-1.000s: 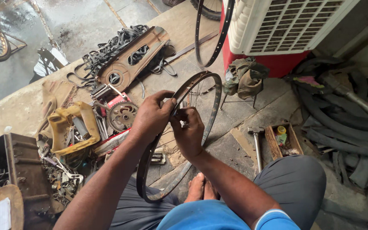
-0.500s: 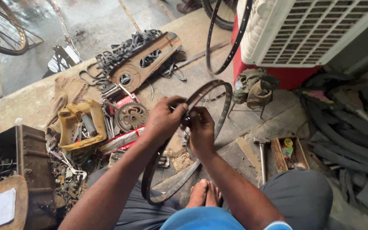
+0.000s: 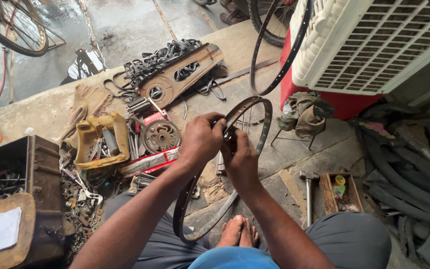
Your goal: The person sits on the floor and uses a spoke wrench to tighten the nipples on a bicycle wheel rim. They rotate the wheel to access different spokes and continue tightening them one by one.
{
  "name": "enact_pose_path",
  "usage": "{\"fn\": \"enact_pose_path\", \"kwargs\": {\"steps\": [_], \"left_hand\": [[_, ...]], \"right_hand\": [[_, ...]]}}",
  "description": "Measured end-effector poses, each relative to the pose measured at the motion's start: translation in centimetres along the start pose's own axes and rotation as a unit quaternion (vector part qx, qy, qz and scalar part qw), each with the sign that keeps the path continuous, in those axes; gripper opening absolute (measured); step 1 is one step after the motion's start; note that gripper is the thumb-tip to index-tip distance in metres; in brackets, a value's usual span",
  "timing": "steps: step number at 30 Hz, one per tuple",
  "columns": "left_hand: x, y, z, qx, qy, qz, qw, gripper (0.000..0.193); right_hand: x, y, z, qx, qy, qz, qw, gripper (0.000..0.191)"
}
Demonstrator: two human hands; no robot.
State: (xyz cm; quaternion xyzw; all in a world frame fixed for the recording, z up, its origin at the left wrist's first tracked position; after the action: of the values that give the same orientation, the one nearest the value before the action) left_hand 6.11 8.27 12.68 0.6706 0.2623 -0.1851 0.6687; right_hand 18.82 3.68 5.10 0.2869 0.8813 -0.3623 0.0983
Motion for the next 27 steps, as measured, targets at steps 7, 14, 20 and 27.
{"fn": "enact_pose_path", "kwargs": {"steps": [7, 14, 20, 27], "left_hand": [[0.2, 0.3, 0.7, -0.067, -0.066, -0.066, 0.993, 0.030], [1.2, 0.2, 0.7, 0.005, -0.087, 0.022, 0.996, 0.031], [1.1, 0.6, 0.4, 0.023, -0.064, 0.042, 0.997, 0.029], [0.0, 0.9, 1.1, -0.004, -0.058, 0.046, 0.997, 0.025]], "right_hand": [[3.3, 5.6, 2.8, 0.108, 0.014, -0.295, 0.949, 0.034], [4.5, 9.0, 2.8, 0.311, -0.011, -0.586, 0.748, 0.030], [2.8, 4.6, 3.6, 0.213, 0.135, -0.566, 0.785, 0.022], [1.5, 1.9, 2.2, 0.154, 0.054, -0.307, 0.937, 0.028]]}}
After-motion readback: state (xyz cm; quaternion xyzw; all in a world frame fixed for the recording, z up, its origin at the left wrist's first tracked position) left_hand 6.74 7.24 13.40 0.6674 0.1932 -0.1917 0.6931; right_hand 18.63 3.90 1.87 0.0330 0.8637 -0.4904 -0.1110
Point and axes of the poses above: each hand's wrist, its own z-axis away from the middle knuckle, its own x-axis out of the palm, y = z × x, the point moved 5 cm from there along -z, towards the middle knuckle, and after that the axes turned 11 degrees about -x, right-handed, at the moved point
